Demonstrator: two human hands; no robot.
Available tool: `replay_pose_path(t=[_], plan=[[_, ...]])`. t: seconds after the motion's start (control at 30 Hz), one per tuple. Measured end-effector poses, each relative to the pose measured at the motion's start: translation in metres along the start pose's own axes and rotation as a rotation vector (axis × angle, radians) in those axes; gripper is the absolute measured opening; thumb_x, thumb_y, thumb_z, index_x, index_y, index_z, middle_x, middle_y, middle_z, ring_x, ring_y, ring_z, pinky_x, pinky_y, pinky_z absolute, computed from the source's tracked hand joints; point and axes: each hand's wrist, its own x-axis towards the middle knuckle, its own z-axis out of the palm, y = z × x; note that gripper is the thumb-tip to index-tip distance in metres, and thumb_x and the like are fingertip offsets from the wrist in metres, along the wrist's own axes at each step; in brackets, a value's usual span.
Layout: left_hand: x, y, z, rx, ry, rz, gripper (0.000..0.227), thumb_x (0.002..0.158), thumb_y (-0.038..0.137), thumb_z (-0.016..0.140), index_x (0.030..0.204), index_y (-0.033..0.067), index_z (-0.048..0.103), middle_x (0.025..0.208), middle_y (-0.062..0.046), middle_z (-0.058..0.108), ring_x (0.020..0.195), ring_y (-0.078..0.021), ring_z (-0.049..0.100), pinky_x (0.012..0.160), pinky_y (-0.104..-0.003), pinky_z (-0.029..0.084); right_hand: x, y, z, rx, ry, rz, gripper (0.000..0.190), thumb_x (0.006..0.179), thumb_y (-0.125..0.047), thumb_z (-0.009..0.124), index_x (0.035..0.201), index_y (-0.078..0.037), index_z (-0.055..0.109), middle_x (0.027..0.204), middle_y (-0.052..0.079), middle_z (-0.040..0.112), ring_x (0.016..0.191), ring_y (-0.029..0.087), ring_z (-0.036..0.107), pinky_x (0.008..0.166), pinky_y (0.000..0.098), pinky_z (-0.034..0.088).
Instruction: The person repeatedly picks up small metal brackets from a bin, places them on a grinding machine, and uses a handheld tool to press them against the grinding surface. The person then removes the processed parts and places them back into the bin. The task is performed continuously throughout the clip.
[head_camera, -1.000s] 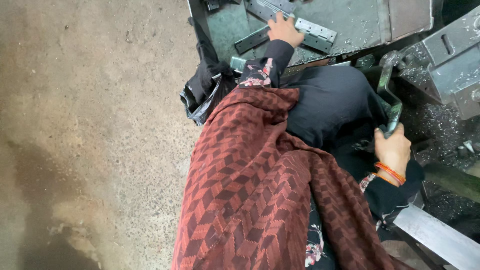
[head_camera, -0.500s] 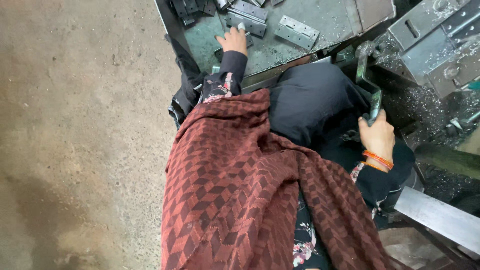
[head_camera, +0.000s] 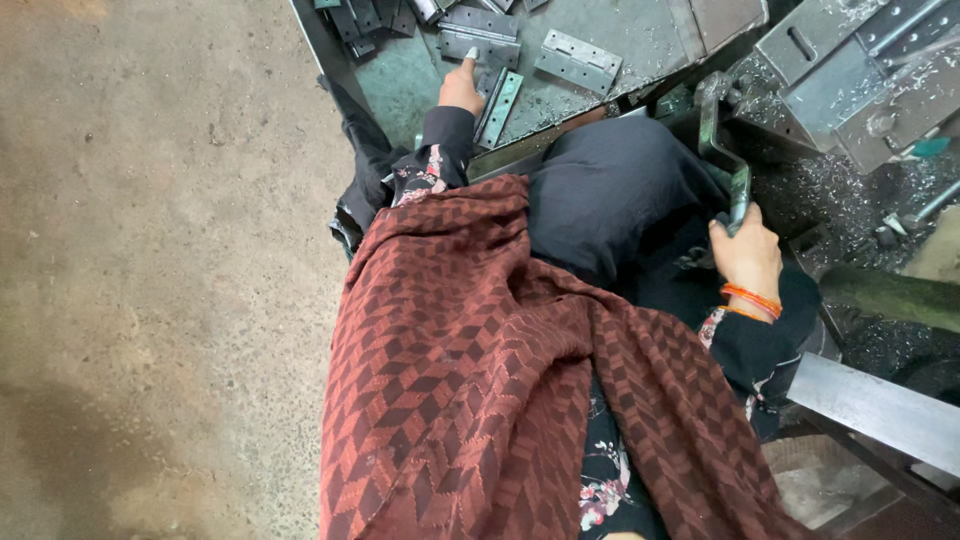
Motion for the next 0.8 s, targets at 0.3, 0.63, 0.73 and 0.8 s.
replay_pose_path(t=[0.3, 0.63, 0.73, 0.8], plan=[[0.022, 0.071, -0.012, 0.0, 0.059, 0.082, 0.047, 0.081, 0.001, 0.063, 0.128, 0.0084, 0.062, 0.095, -0.024, 0.072, 0.093, -0.0466, 0.068, 0.081, -0.055, 0.053, 0.006, 0.002, 0.006, 0.01, -0.009, 0.054, 0.074, 0.092, -0.047, 0.067, 0.15, -0.007, 0.048, 0.112, 0.034, 0.068, 0.105, 0.053, 0.066, 0.091, 0.06, 0.052], [0.02, 0.337, 0.021, -0.689, -0.264, 0.362, 0.071, 0.074, -0.001, 0.071, 0.142, 0.0093, 0.056, 0.09, -0.021, 0.076, 0.077, -0.0379, 0.072, 0.074, -0.042, 0.059, 0.004, -0.001, 0.008, 0.056, 0.004, 0.066, 0.074, 0.09, -0.044, 0.068, 0.148, -0.006, 0.044, 0.111, 0.029, 0.07, 0.102, 0.05, 0.068, 0.087, 0.0589, 0.055], [0.003, 0.398, 0.076, -0.668, -0.261, 0.47, 0.066, 0.072, -0.001, 0.077, 0.135, 0.0031, 0.058, 0.098, -0.024, 0.073, 0.089, -0.0394, 0.071, 0.08, -0.043, 0.058, 0.004, 0.003, 0.011, 0.06, -0.01, 0.073, 0.07, 0.091, -0.044, 0.068, 0.146, -0.006, 0.047, 0.111, 0.028, 0.071, 0.103, 0.049, 0.068, 0.087, 0.0585, 0.055], [-0.008, 0.422, 0.107, -0.556, -0.229, 0.542, 0.057, 0.074, -0.002, 0.076, 0.129, 0.0008, 0.061, 0.107, -0.024, 0.07, 0.1, -0.0404, 0.069, 0.088, -0.043, 0.056, 0.008, 0.003, 0.013, 0.073, -0.015, 0.071, 0.07, 0.091, -0.043, 0.068, 0.146, -0.006, 0.046, 0.112, 0.028, 0.071, 0.104, 0.049, 0.068, 0.088, 0.0582, 0.055]])
